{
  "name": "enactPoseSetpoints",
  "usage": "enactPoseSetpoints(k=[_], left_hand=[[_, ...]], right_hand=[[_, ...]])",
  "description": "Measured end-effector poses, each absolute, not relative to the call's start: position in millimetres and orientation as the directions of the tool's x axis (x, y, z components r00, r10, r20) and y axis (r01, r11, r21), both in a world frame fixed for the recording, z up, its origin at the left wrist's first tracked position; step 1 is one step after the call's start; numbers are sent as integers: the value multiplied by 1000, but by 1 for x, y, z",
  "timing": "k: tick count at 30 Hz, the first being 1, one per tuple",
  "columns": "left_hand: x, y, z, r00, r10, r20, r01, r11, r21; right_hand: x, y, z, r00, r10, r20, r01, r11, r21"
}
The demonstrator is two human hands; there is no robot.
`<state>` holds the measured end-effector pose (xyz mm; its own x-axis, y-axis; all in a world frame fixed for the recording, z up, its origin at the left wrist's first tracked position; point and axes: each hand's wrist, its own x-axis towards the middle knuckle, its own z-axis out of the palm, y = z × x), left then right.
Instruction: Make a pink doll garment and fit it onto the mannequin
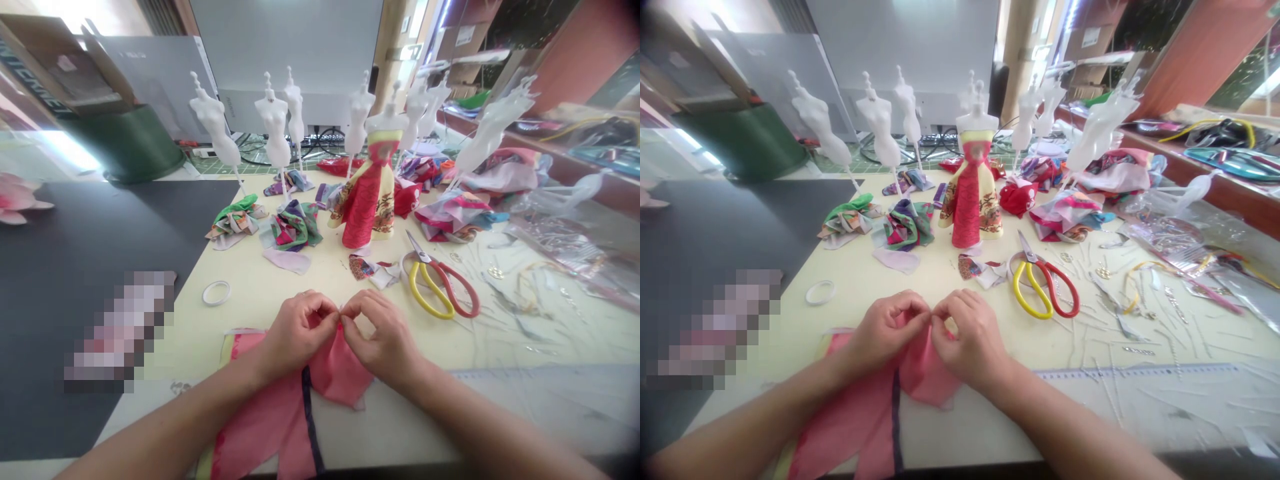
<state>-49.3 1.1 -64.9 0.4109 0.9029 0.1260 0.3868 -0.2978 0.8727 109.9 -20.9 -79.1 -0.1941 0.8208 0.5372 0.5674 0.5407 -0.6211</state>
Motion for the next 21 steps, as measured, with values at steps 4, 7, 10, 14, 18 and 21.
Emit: enactPoseSetpoints(k=[4,7,10,14,18,21], left_hand=[[-49,0,-66,424,888,179,432,-372,821],[-49,0,-65,436,892,119,367,-298,881],[-48,2,-65,457,889,3,254,-133,958],[-48,3,-65,467,882,-62,144,-7,990],[-48,4,-64,462,883,-83,91,45,995],[-48,5,-64,459,883,-93,92,57,994]], right_hand=[[109,-22,-79,-172,829,532,584,520,-623],[110,-22,-76,-126,929,349,515,362,-777],[111,-21,-72,-119,989,85,353,122,-927],[113,-20,-74,-140,988,-60,146,-39,-989],[114,-19,-77,-160,976,-148,-30,-155,-987],[114,-18,-78,-170,969,-177,-84,-193,-978]])
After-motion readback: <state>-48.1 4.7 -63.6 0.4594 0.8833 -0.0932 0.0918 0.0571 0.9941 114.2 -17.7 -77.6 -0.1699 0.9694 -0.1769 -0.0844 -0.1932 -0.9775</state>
